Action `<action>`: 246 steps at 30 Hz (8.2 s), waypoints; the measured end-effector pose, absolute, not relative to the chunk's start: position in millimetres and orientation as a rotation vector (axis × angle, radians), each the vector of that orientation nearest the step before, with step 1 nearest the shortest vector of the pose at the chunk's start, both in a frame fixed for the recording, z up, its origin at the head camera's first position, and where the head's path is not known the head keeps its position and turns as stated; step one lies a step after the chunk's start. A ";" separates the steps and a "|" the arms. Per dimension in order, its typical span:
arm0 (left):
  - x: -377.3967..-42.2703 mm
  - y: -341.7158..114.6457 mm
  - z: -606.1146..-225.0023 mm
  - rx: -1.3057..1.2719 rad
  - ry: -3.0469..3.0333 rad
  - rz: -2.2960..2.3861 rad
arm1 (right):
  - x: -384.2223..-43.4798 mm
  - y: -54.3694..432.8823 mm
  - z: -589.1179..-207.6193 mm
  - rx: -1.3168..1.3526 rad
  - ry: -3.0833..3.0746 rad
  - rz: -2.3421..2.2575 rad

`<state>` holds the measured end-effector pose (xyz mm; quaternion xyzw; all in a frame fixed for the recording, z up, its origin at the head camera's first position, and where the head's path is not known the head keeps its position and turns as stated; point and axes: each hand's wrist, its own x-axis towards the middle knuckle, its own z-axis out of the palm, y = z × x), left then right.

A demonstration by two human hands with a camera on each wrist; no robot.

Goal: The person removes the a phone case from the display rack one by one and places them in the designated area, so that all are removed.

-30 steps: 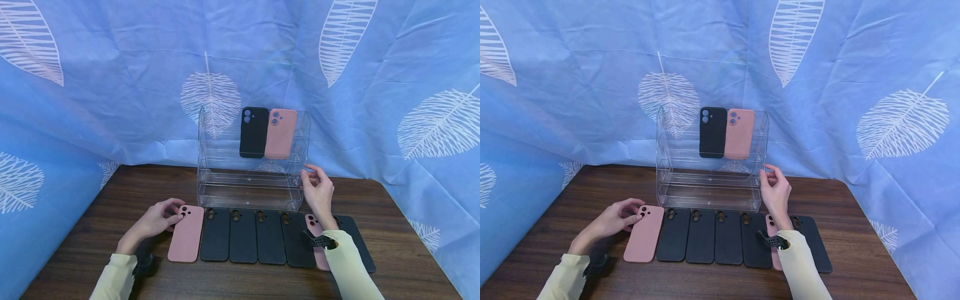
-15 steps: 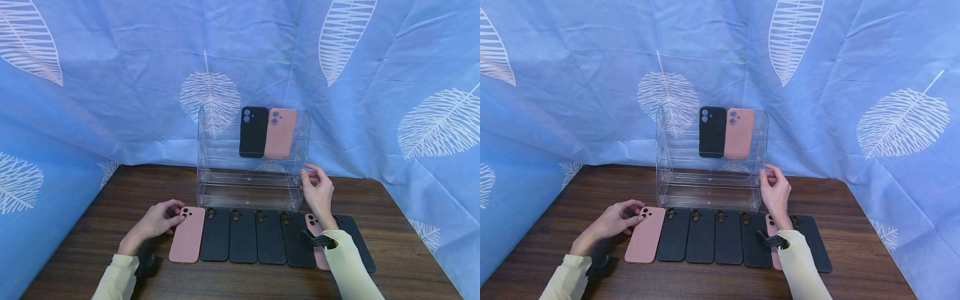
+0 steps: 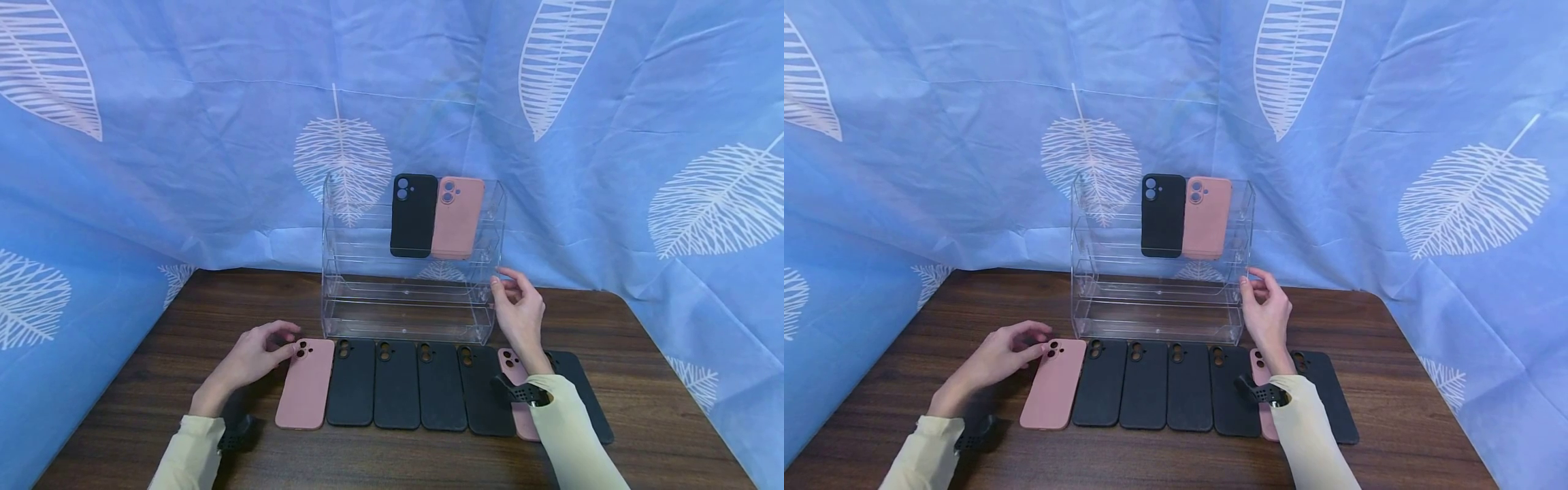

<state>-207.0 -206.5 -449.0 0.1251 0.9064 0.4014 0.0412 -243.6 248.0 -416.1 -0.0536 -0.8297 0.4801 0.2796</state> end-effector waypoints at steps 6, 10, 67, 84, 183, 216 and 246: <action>-207.8 -204.6 -441.7 0.379 2.770 1.442 | -242.7 249.4 -415.7 -0.117 -2.234 1.311; -208.3 -199.7 -435.1 0.388 2.746 1.597 | -241.4 249.8 -414.9 -0.106 -2.233 1.331; -267.3 -78.5 -332.6 0.834 2.656 2.166 | -244.5 249.7 -413.7 -0.094 -2.224 1.359; -299.3 -55.2 -320.4 0.706 2.704 2.154 | -245.6 250.1 -415.1 -0.084 -2.227 1.340; -322.5 -41.0 -282.8 0.892 2.527 2.461 | -243.6 246.8 -416.1 -0.095 -2.224 1.289; -269.6 -78.0 -344.2 0.553 2.123 2.285 | -244.9 246.5 -417.0 -0.103 -2.229 1.297; -239.7 -128.9 -386.7 0.413 2.273 2.088 | -242.7 246.5 -417.1 -0.109 -2.238 1.287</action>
